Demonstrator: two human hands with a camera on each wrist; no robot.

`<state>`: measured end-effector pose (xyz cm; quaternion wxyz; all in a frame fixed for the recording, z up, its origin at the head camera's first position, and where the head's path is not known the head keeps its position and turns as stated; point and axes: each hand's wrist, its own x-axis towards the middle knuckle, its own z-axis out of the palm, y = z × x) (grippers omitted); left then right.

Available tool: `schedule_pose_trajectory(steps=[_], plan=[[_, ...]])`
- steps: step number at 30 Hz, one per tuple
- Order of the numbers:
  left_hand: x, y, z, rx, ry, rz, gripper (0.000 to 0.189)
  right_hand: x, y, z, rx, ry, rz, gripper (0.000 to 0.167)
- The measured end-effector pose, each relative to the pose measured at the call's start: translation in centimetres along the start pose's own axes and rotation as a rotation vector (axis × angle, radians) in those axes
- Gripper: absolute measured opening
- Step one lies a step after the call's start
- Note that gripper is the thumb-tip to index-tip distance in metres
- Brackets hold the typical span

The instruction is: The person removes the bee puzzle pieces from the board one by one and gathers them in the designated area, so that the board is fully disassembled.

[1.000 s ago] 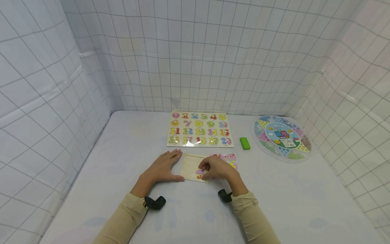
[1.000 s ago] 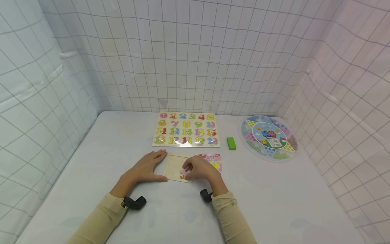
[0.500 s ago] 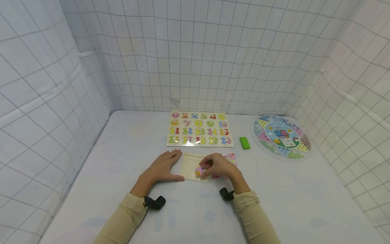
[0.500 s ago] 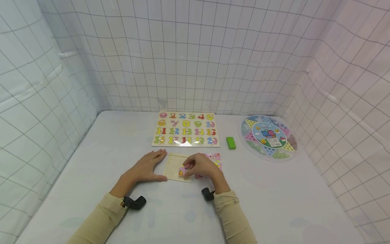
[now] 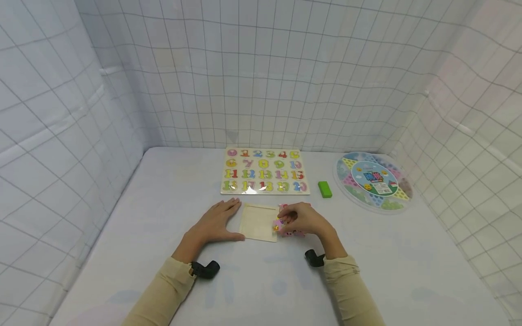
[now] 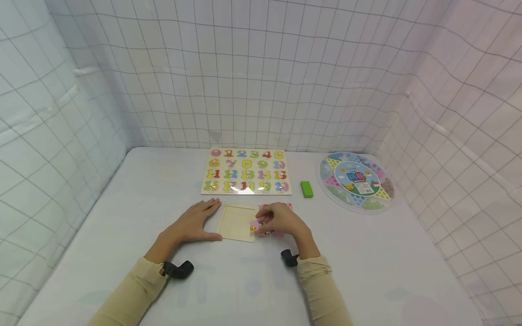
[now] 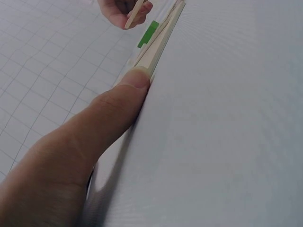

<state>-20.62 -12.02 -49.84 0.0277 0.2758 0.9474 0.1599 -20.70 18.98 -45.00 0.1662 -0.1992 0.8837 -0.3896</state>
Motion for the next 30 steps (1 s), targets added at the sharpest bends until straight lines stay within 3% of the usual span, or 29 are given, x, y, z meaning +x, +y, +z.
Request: schedule_pose_trajectory(steps=[9,17,30], plan=[[0.0,-0.1,-0.1,0.001,0.007,0.001,0.111,-2.9,2.7,-3.0,-0.054,0.052,0.072,0.037],[0.1,-0.1,0.0,-0.007,0.004,0.007,0.110,-4.6,5.0,-4.1,-0.101,0.065,0.130,0.036],[0.2,0.0,0.0,-0.008,0.005,0.012,0.110,-4.9,5.0,-3.9,-0.147,0.061,0.177,0.033]])
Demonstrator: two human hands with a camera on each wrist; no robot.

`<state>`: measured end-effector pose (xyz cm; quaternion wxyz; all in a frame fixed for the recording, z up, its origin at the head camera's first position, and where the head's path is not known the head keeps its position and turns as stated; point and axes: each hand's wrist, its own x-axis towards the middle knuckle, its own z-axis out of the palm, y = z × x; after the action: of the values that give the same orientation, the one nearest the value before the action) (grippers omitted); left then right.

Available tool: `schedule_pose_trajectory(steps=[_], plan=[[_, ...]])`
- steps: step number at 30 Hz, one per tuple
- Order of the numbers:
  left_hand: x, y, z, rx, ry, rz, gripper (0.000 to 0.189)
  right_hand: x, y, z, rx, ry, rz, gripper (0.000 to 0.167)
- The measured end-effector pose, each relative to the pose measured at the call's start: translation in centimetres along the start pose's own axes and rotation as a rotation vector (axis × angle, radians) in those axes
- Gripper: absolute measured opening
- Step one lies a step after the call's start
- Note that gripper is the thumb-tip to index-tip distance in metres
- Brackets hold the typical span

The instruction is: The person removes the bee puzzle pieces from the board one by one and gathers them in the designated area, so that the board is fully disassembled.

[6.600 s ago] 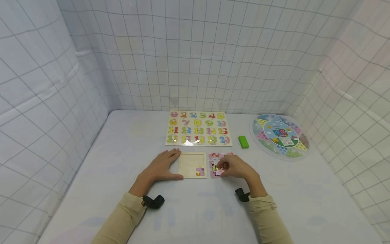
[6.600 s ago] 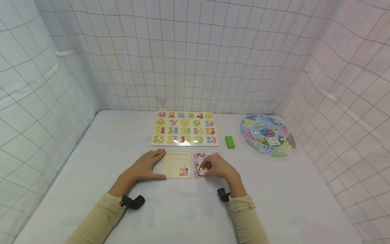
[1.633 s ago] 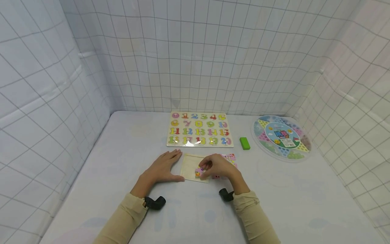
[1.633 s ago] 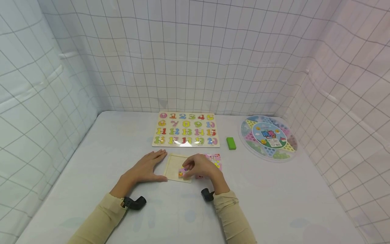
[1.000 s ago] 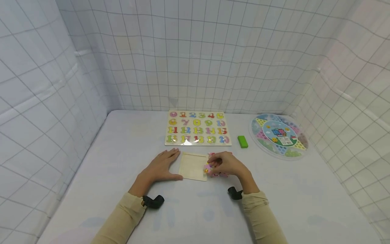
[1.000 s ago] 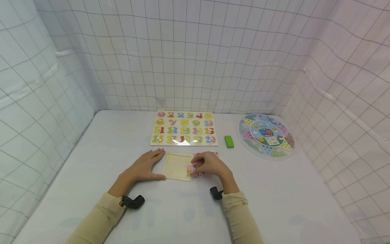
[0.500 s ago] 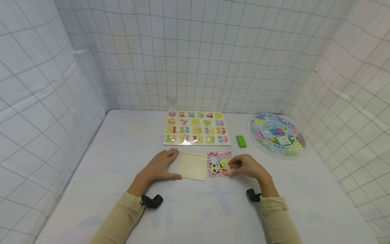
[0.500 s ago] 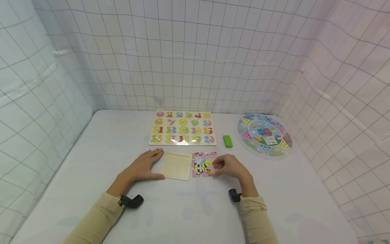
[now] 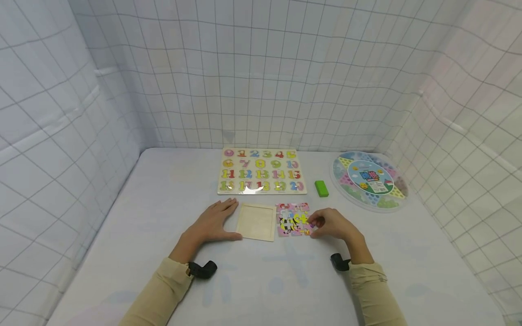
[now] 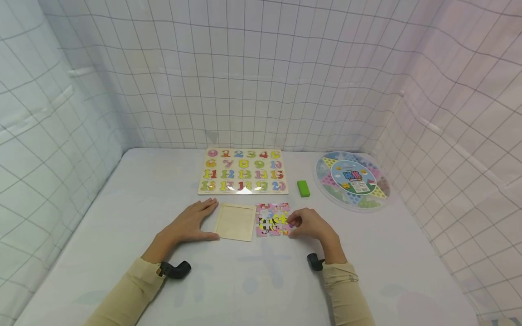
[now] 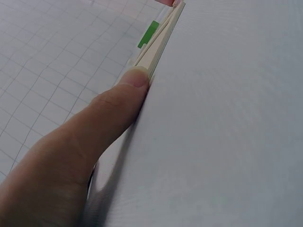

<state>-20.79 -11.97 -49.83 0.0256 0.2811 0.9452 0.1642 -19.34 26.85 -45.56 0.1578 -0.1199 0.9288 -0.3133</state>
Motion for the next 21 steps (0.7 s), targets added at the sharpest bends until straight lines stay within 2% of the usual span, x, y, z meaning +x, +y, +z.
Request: schedule_pose_trajectory(steps=[4,12,21], plan=[[-0.09,0.04,0.03,-0.007,0.007,0.008,0.108,-0.02,-0.04,0.10,0.001,-0.012,0.012,0.034],[-0.41,0.10,-0.18,-0.006,0.027,0.031,0.082,-0.15,-0.30,0.37,-0.020,-0.012,0.020,0.030],[-0.40,0.22,0.33,0.027,0.033,0.015,0.084,0.15,-0.50,0.37,-0.048,0.002,0.033,0.029]])
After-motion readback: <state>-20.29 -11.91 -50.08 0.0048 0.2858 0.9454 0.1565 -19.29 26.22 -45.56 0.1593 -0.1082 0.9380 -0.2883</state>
